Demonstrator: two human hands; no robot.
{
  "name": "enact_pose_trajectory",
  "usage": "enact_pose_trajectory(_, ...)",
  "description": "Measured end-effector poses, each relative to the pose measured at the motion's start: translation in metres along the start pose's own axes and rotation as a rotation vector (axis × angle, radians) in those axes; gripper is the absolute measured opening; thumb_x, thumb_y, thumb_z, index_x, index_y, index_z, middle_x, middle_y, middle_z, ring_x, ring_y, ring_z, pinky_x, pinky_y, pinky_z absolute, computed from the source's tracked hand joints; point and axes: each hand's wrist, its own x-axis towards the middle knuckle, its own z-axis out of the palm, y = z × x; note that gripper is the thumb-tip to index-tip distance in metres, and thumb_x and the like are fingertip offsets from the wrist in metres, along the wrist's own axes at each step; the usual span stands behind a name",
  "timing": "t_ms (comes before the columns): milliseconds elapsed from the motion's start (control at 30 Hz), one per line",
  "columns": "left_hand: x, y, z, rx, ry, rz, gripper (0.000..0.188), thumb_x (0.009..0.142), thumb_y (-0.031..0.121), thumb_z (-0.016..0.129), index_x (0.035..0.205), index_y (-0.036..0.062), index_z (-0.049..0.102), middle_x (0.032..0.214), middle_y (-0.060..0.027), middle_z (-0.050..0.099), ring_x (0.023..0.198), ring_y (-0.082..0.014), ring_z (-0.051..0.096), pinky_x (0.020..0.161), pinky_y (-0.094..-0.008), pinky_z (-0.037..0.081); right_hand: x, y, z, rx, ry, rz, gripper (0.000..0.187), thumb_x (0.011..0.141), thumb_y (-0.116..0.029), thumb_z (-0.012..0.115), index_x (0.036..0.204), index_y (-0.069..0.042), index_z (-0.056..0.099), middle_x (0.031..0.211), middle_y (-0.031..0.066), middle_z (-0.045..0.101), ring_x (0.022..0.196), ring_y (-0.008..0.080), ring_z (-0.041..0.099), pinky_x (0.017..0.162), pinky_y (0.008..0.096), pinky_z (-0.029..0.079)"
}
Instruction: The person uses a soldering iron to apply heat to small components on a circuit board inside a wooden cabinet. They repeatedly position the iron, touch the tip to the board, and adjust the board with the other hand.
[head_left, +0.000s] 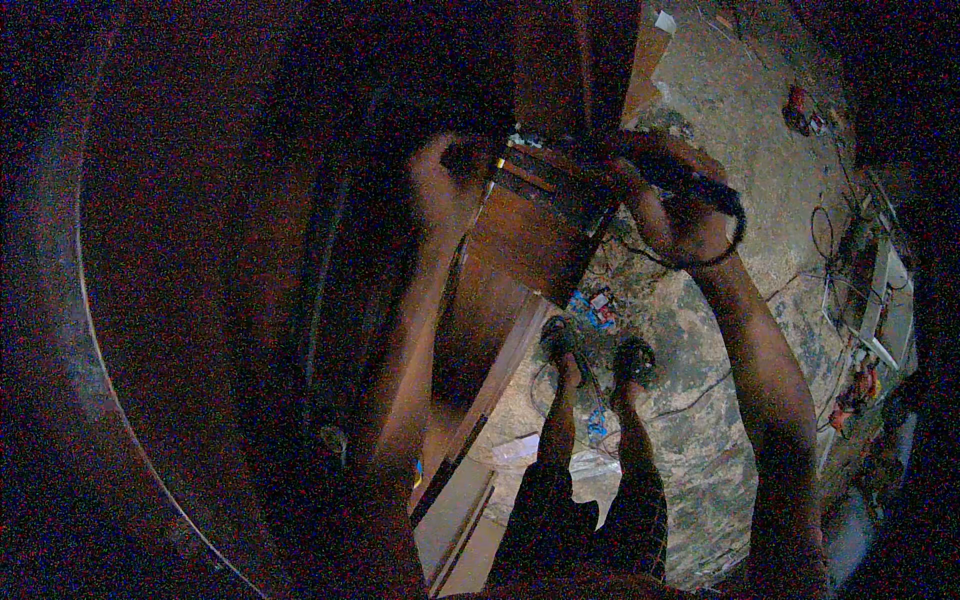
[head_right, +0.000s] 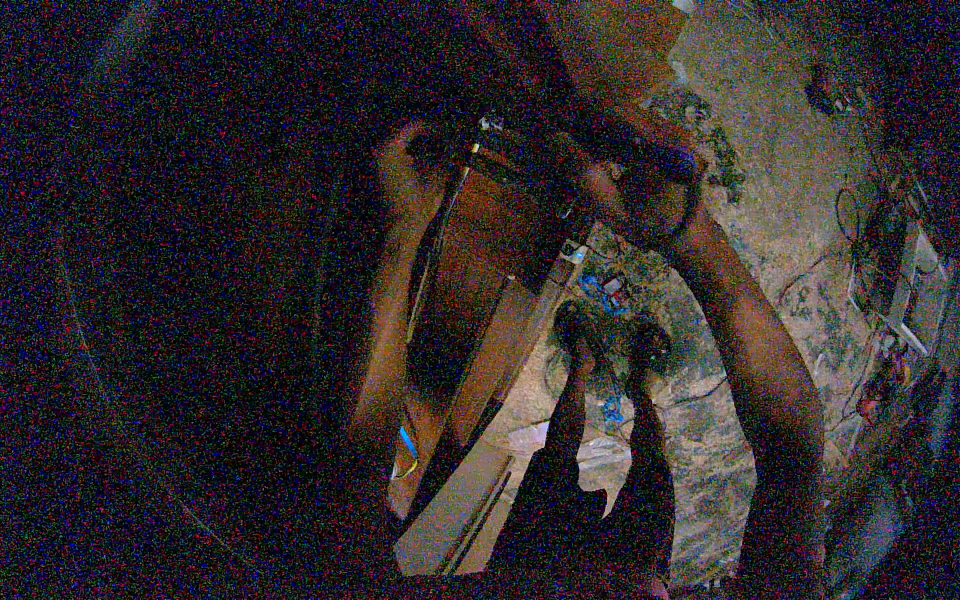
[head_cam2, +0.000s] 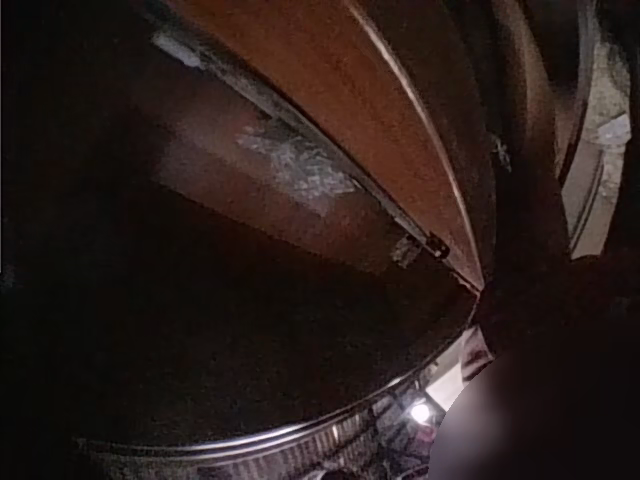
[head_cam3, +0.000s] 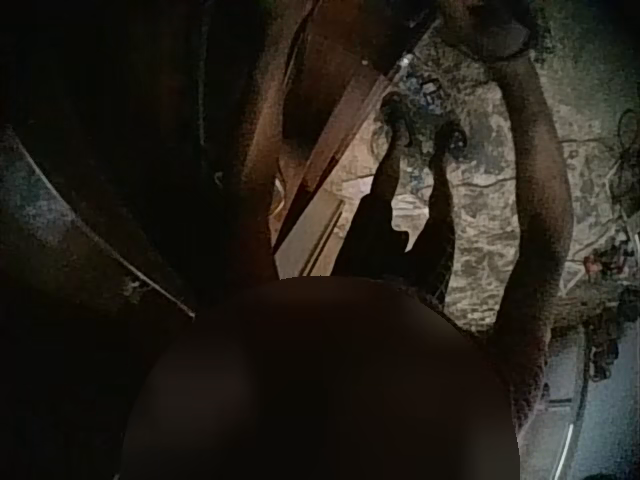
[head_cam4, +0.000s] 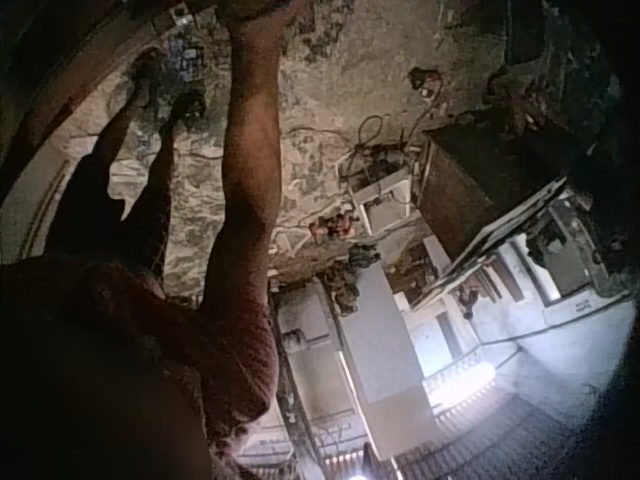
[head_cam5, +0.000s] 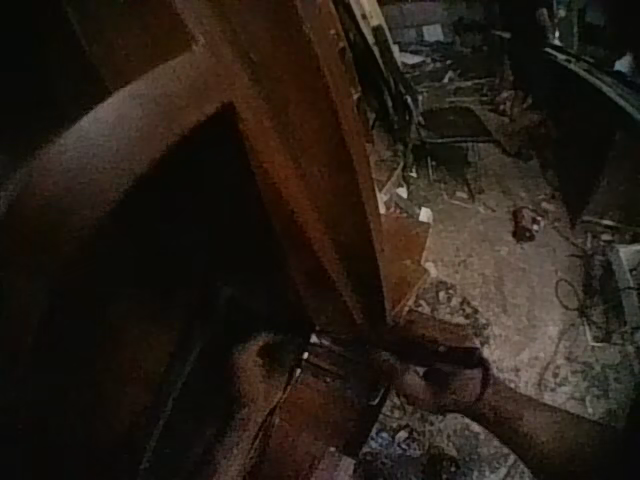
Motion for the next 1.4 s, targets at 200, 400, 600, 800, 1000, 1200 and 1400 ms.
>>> enact_pose_trajectory(200, -0.016, 0.014, -0.018, 0.001, 0.192, -0.025, 0.020, 0.079, 0.015, 0.074, 0.092, 0.0033, 0.064, 0.091, -0.0092, 0.067, 0.085, -0.0226, 0.062, 0.081, -0.0344, 0.049, -0.038, 0.002, -0.027, 0.196, 0.143, 0.190, 0.019, 0.090, -0.015, 0.057, 0.096, 0.001, 0.064, 0.088, 0.0110, 0.066, 0.073, 0.0188, 0.063, 0.068, 0.0307, 0.051)
enact_pose_trajectory(400, -0.063, 0.017, -0.038, -0.009, 0.214, -0.191, 0.023, 0.082, 0.021, 0.073, 0.094, 0.0032, 0.063, 0.093, -0.0094, 0.066, 0.089, -0.0209, 0.060, 0.084, -0.0324, 0.047, -0.102, 0.021, -0.046, 0.314, 0.437, 0.230, 0.025, 0.094, -0.020, 0.054, 0.103, 0.002, 0.059, 0.096, 0.0133, 0.063, 0.070, 0.0196, 0.058, 0.064, 0.0312, 0.047)
enact_pose_trajectory(600, -0.142, 0.047, -0.058, -0.008, 0.309, -0.506, 0.027, 0.084, 0.022, 0.072, 0.099, 0.0029, 0.061, 0.093, -0.0073, 0.064, 0.087, -0.0181, 0.059, 0.082, -0.0299, 0.047, -0.188, 0.034, -0.067, 0.597, 0.711, 0.596, 0.034, 0.093, -0.031, 0.056, 0.109, -0.001, 0.058, 0.092, 0.0089, 0.062, 0.067, 0.0148, 0.054, 0.061, 0.0279, 0.043)
enact_pose_trajectory(800, -0.188, 0.077, -0.070, -0.168, 0.301, -0.839, 0.024, 0.088, 0.021, 0.067, 0.100, 0.0020, 0.060, 0.092, -0.0060, 0.064, 0.085, -0.0159, 0.059, 0.078, -0.0292, 0.047, -0.243, 0.033, -0.069, 0.489, 0.661, 0.900, 0.040, 0.092, -0.036, 0.058, 0.112, -0.002, 0.058, 0.087, 0.0067, 0.060, 0.064, 0.0120, 0.050, 0.060, 0.0265, 0.040)
enact_pose_trajectory(1000, -0.213, 0.057, -0.058, -0.235, 0.273, -0.575, 0.025, 0.090, 0.016, 0.062, 0.109, 0.0013, 0.055, 0.100, -0.0093, 0.064, 0.090, -0.0193, 0.060, 0.080, -0.0309, 0.050, -0.248, 0.013, -0.051, 0.441, 0.609, 0.816, 0.043, 0.090, -0.038, 0.060, 0.115, -0.003, 0.056, 0.086, 0.0066, 0.060, 0.067, 0.0152, 0.053, 0.062, 0.0298, 0.043)
enact_pose_trajectory(1200, -0.215, 0.034, -0.050, -0.502, 0.234, -0.549, 0.023, 0.089, 0.011, 0.062, 0.109, 0.0015, 0.055, 0.102, -0.0079, 0.062, 0.090, -0.0170, 0.060, 0.079, -0.0302, 0.051, -0.228, -0.010, -0.047, 0.453, 0.562, 0.592, 0.041, 0.088, -0.038, 0.062, 0.112, -0.006, 0.057, 0.085, 0.0084, 0.058, 0.069, 0.0188, 0.055, 0.066, 0.0341, 0.044)
enact_pose_trajectory(1400, -0.212, 0.044, -0.041, -0.277, 0.057, -0.623, 0.020, 0.089, 0.008, 0.060, 0.109, 0.0034, 0.055, 0.096, -0.0057, 0.062, 0.085, -0.0131, 0.058, 0.074, -0.0249, 0.049, -0.182, -0.016, -0.042, 0.521, 0.361, 0.408, 0.029, 0.089, -0.030, 0.058, 0.105, -0.005, 0.057, 0.088, 0.0114, 0.056, 0.071, 0.0229, 0.056, 0.067, 0.0343, 0.047)
